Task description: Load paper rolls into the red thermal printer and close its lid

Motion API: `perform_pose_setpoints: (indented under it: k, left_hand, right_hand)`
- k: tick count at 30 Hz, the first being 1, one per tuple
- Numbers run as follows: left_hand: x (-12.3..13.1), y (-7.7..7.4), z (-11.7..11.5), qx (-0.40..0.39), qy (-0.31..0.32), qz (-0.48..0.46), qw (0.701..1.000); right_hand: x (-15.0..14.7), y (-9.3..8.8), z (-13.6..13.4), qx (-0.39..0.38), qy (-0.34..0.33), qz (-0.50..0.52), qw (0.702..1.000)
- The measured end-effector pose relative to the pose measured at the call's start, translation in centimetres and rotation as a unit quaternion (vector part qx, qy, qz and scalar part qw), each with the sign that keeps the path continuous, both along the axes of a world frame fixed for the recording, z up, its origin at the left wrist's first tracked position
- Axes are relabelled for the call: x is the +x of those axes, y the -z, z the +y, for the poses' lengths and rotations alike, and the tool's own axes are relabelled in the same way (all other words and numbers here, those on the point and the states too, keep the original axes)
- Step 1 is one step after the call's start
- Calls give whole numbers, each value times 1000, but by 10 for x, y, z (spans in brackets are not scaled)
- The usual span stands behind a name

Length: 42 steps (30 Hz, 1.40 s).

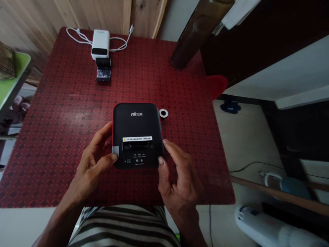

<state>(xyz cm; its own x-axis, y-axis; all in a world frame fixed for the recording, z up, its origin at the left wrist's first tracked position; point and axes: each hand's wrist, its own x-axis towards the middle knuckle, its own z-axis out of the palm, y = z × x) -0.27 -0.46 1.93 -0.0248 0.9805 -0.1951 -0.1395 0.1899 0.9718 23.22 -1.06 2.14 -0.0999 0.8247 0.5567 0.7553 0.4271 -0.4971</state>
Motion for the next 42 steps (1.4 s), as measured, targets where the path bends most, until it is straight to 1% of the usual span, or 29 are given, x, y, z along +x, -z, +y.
perform_pose_setpoints:
  k: [5, 8, 13, 17, 21, 25, 30, 34, 37, 39, 42]
  left_hand:
    - [7, -4, 2, -17, -24, -4, 1000]
    - [11, -6, 3, -32, -38, -11, 999]
    - [13, -7, 6, -36, -51, -16, 998]
    - [14, -9, 8, -51, -58, -26, 997]
    - [14, -9, 8, -51, -61, -40, 996]
    - [12, -6, 7, -46, -44, -36, 997]
    - [10, -1, 4, -34, -32, -33, 998]
    - [9, 1, 1, -17, -15, -27, 999]
    - [8, 2, 0, -2, -13, -3, 1000]
    - [8, 4, 0, 21, -12, 28, 999]
    - [6, 9, 1, 55, -5, 74, 996]
  right_hand:
    - [2, 5, -1, -27, 11, 13, 1000]
    - [4, 6, -1, -41, 5, 8, 999]
    - [6, 5, 1, -48, -6, -2, 999]
    - [8, 8, 2, -46, -5, -4, 999]
    - [8, 12, 0, -40, -10, 14, 999]
    - [8, 11, -1, -48, -6, 20, 999]
    - [10, -1, 5, -49, -7, 7, 999]
    - [13, -20, 22, -13, -22, -31, 999]
    - [10, -35, 40, 11, -52, -63, 997]
    - [6, -43, 52, 11, -78, -78, 994]
    - [-5, -48, 68, -4, -139, -104, 985]
